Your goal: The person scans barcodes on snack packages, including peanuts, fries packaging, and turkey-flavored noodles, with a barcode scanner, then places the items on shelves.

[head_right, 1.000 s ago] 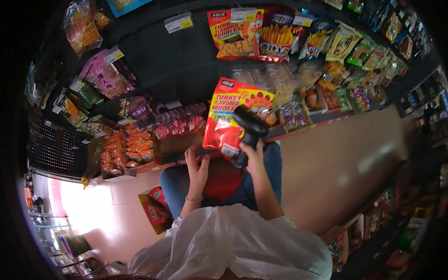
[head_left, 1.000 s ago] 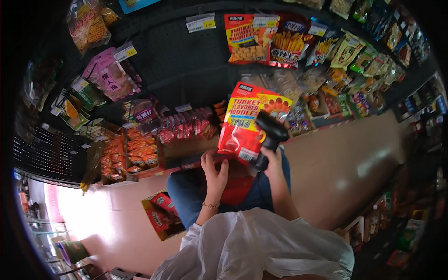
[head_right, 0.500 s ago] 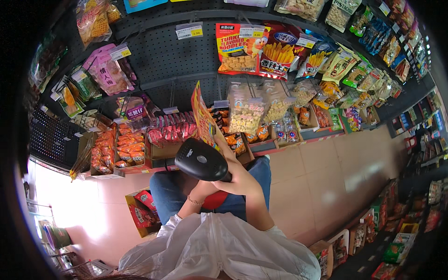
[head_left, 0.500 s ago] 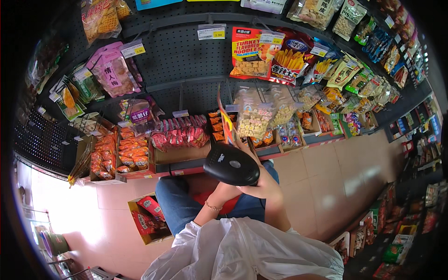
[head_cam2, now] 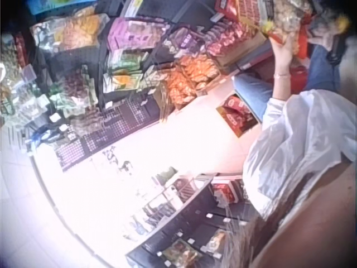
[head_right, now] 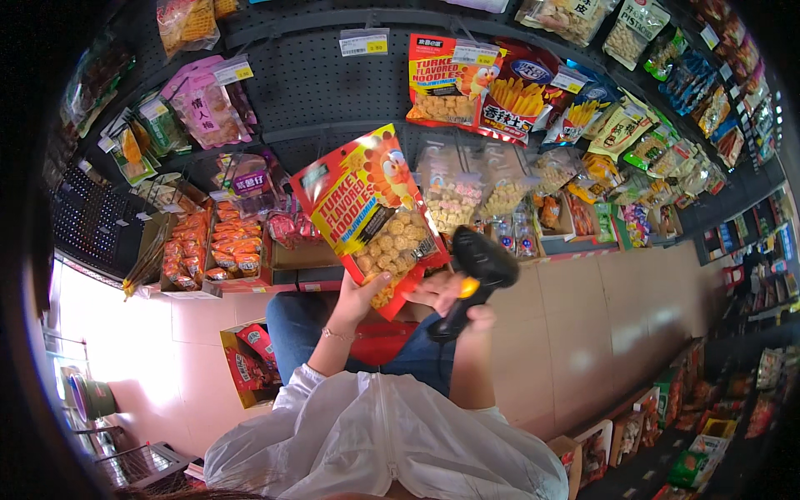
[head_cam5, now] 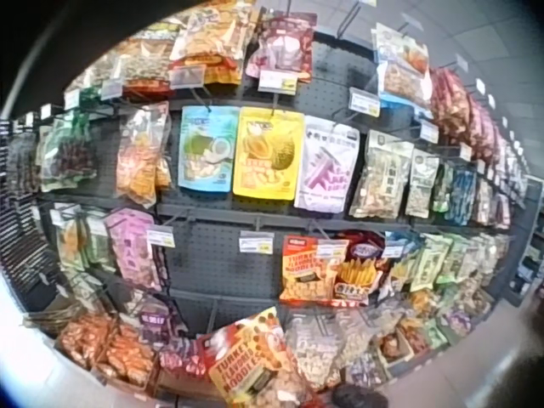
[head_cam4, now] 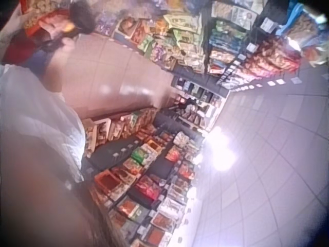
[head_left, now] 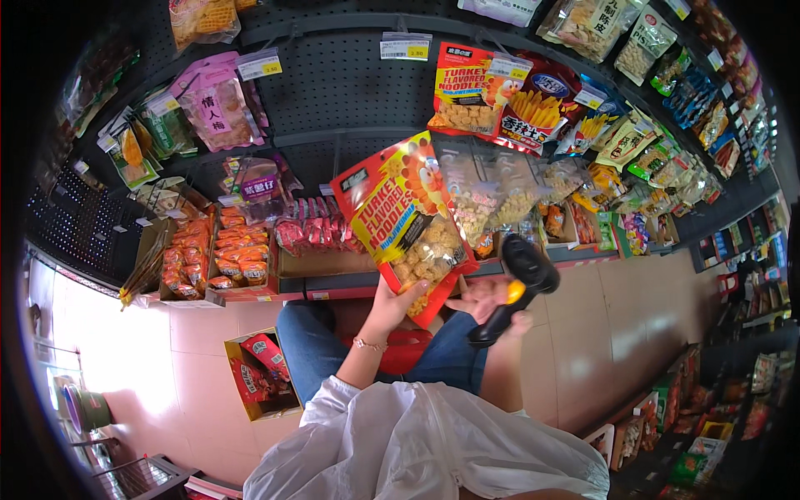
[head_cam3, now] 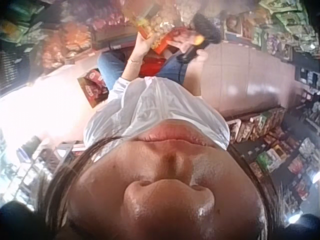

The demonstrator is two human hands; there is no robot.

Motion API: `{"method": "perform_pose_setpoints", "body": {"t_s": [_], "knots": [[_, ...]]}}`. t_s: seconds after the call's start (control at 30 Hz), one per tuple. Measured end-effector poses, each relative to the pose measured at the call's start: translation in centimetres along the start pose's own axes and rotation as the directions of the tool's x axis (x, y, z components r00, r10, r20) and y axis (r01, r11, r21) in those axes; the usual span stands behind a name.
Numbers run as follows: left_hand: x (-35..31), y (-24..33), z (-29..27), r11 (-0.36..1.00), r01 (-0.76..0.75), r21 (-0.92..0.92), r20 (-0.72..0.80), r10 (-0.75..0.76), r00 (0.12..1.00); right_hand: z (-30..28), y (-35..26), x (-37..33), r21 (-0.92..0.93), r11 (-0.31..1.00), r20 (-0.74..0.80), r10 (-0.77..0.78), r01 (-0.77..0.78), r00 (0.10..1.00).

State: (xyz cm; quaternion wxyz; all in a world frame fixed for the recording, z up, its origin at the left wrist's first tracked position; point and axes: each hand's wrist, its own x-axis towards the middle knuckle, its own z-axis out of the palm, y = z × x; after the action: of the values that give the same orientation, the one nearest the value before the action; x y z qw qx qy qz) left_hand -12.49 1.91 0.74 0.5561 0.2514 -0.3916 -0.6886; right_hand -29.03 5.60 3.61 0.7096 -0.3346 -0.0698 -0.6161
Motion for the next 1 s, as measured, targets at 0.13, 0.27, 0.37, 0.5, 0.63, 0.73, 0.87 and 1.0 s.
{"method": "perform_pose_setpoints", "body": {"t_s": [0.13, 0.27, 0.37, 0.5, 0.63, 0.73, 0.87, 1.0], "knots": [[1.5, 1.3, -1.2, 1.000, 0.003, 0.024, 0.018, -0.003, 1.000, -3.9, -2.2, -2.5, 0.354, 0.923, -0.088, -0.126, 0.149, 0.988], [3.7, 2.4, -1.4, 0.970, 0.168, -0.175, 0.061, -0.160, 0.985, -8.8, -1.6, -7.2, 0.686, 0.659, -0.181, -0.256, 0.308, 0.950], [4.5, 3.6, -1.1, 0.960, 0.222, -0.167, 0.089, -0.210, 0.974, -12.0, -0.2, -11.0, 0.657, 0.533, -0.530, -0.176, 0.533, 0.829], [6.4, 4.3, 0.2, 0.975, 0.214, -0.057, 0.156, -0.203, 0.967, -14.8, 0.6, -13.1, 0.440, 0.679, -0.729, -0.112, 0.588, 0.675], [9.1, 3.8, 2.4, 0.965, 0.251, -0.078, 0.149, -0.238, 0.960, -17.5, 0.7, -14.0, 0.298, 0.775, -0.827, -0.082, 0.558, 0.556], [11.8, 3.6, 3.7, 0.966, 0.258, -0.008, 0.152, -0.254, 0.955, -18.3, 0.6, -14.2, 0.274, 0.798, -0.851, -0.059, 0.536, 0.522], [14.6, 3.1, 4.7, 0.982, 0.191, 0.007, 0.169, -0.189, 0.967, -18.4, 0.4, -14.0, 0.374, 0.770, -0.825, 0.021, 0.517, 0.565], [17.0, 2.1, 4.9, 0.979, 0.199, -0.048, 0.194, -0.186, 0.963, -18.9, 0.1, -14.2, 0.319, 0.796, -0.855, 0.009, 0.514, 0.518]]}}
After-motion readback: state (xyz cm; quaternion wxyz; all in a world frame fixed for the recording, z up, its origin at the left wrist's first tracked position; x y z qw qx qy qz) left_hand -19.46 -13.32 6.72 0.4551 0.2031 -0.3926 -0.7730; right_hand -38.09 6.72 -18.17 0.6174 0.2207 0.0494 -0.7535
